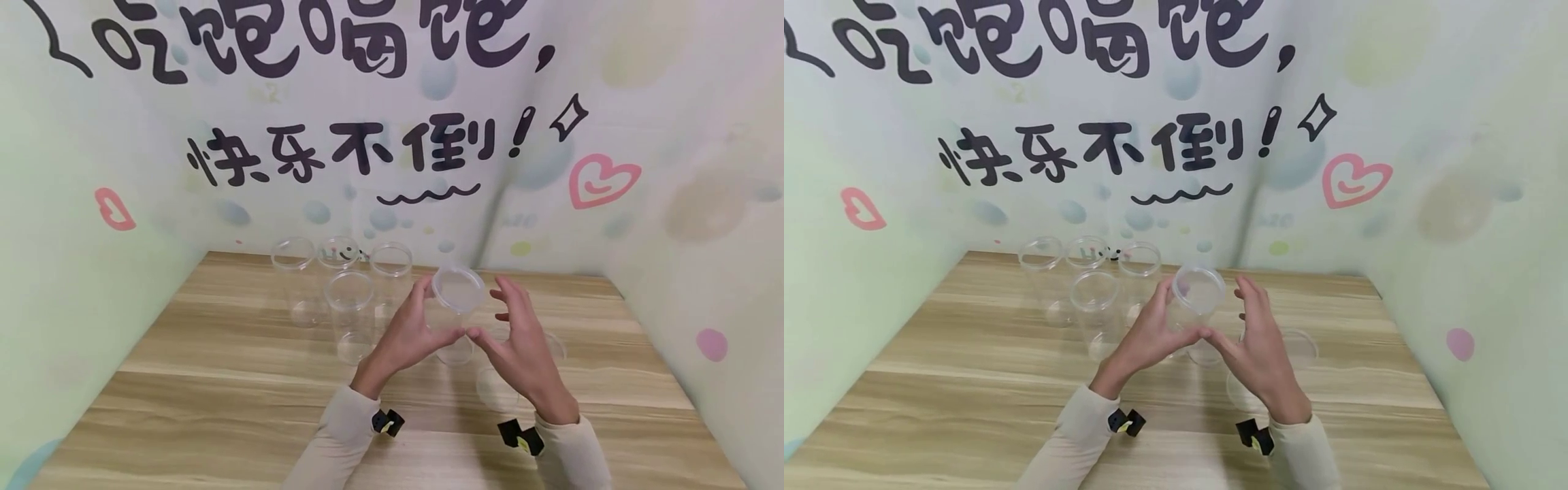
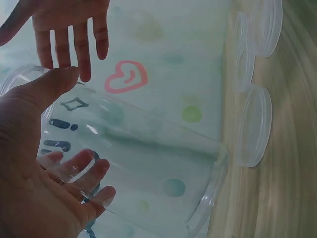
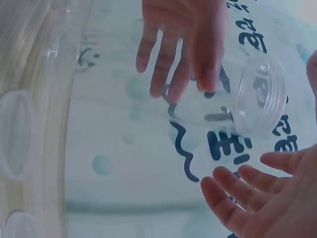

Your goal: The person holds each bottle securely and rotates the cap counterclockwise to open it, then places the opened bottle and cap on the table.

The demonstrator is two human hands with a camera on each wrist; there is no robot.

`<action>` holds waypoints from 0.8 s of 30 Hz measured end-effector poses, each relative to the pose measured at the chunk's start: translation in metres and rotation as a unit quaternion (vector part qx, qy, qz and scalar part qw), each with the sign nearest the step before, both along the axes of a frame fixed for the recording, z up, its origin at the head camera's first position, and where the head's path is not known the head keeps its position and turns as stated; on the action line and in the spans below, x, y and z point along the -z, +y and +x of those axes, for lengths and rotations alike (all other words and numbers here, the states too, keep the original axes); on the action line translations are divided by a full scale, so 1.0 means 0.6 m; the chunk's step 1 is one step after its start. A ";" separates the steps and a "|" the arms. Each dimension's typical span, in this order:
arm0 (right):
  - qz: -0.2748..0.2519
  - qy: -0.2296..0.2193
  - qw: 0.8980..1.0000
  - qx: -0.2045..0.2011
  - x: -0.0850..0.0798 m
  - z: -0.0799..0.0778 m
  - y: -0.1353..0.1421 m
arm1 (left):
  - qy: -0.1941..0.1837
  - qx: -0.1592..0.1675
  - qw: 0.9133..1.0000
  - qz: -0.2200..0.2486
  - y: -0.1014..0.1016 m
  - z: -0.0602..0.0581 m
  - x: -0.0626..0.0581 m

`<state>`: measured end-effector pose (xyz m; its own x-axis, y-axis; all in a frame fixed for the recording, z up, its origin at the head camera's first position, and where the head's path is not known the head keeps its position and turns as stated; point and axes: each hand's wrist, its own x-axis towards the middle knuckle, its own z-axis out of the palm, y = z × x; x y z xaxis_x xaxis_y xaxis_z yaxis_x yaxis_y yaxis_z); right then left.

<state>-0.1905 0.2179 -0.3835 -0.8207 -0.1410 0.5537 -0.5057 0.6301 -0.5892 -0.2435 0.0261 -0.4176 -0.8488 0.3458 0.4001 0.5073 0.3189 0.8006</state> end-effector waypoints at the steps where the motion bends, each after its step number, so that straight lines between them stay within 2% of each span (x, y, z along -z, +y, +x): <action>1: -0.007 0.002 1.000 0.002 -0.001 -0.001 -0.006 | 0.005 0.000 1.000 -0.006 0.000 0.000 0.001; 6: -0.014 0.000 0.999 0.033 -0.003 -0.007 -0.028 | 0.009 0.000 0.999 -0.034 0.002 0.003 0.005; 14: 0.020 0.020 0.994 0.108 0.003 -0.012 -0.043 | -0.007 -0.017 0.996 -0.088 0.007 0.007 0.008; 24: 0.054 0.035 0.987 0.147 0.011 -0.017 -0.055 | 0.045 -0.035 0.989 -0.135 0.001 0.006 0.006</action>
<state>-0.2004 0.1846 -0.3904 -0.7956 0.0366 0.6047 -0.3287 0.8124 -0.4816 -0.2398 0.0266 -0.4212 -0.8392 0.3927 0.3763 0.5423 0.5514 0.6339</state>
